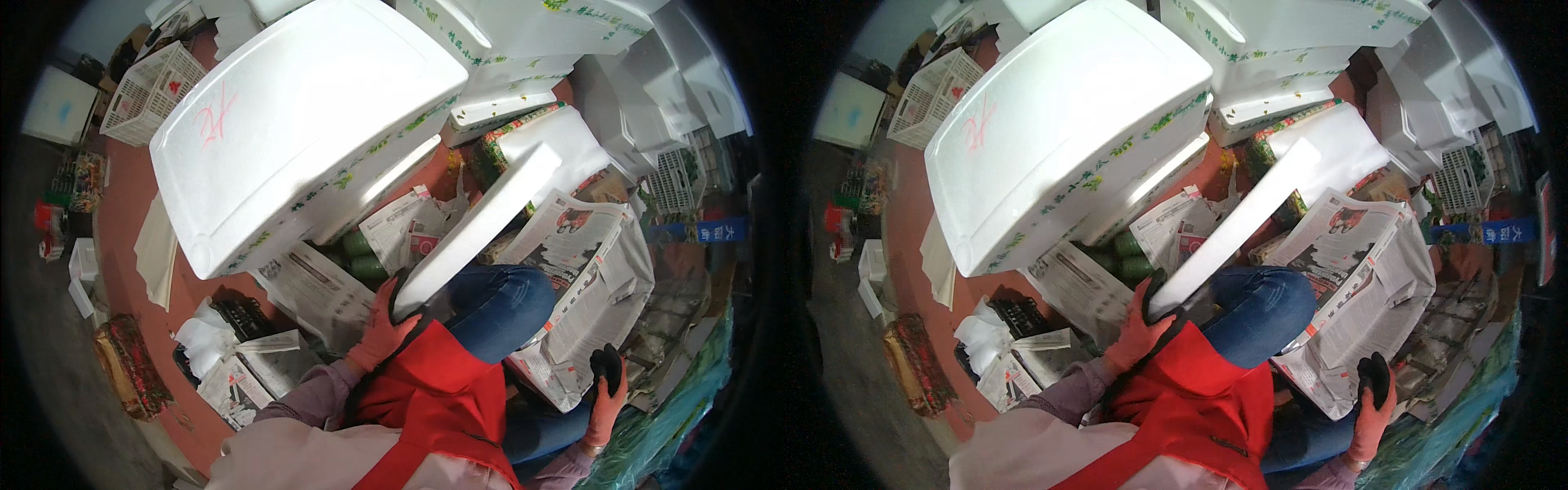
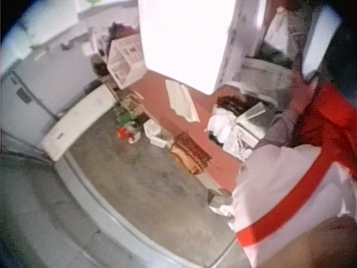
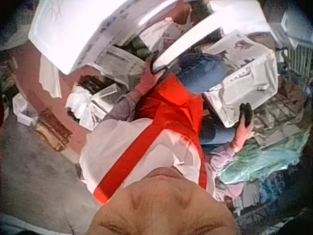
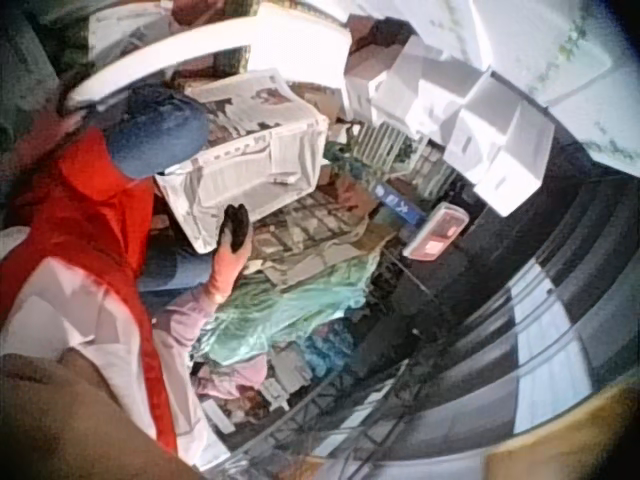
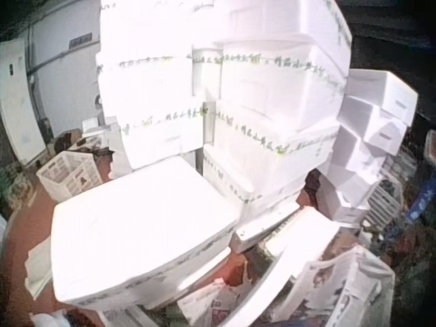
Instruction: The person lines a white styrofoam box with newspaper, places cucumbers inside, and seals the box with tape. The person repeats this process for multiple boxes, arranging cucumbers neatly before closing each container.
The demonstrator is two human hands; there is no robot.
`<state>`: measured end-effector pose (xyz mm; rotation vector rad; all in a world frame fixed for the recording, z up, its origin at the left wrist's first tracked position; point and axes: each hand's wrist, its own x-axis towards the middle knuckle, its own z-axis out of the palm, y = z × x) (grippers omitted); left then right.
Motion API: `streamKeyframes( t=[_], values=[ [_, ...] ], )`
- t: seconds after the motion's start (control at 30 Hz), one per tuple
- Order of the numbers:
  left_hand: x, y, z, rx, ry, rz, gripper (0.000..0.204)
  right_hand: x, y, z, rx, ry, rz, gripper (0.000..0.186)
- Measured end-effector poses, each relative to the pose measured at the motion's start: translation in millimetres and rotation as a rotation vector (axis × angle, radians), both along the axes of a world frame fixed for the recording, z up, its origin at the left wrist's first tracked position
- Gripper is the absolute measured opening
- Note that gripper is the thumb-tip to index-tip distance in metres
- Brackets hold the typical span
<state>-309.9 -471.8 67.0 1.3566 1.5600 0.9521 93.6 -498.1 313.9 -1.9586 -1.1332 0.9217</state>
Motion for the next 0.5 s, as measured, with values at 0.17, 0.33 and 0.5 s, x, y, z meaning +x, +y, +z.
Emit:
streamKeyframes(
  t=[0.17, 0.33, 0.5],
  values=[
    [-35, -34, -99, -0.39, 0.135, 0.268, 0.06, 9, -13, -1, -0.02, -0.068, -0.06, 0.057],
    [-112, -73, -161, -0.684, 0.705, -0.072, 0.062, 6, -2, -11, -0.083, 0.04, -0.001, 0.057],
    [-103, 23, -185, -0.368, 0.991, -0.255, 0.071, -15, 26, -11, -0.145, 0.017, 0.013, 0.055]
  ],
)
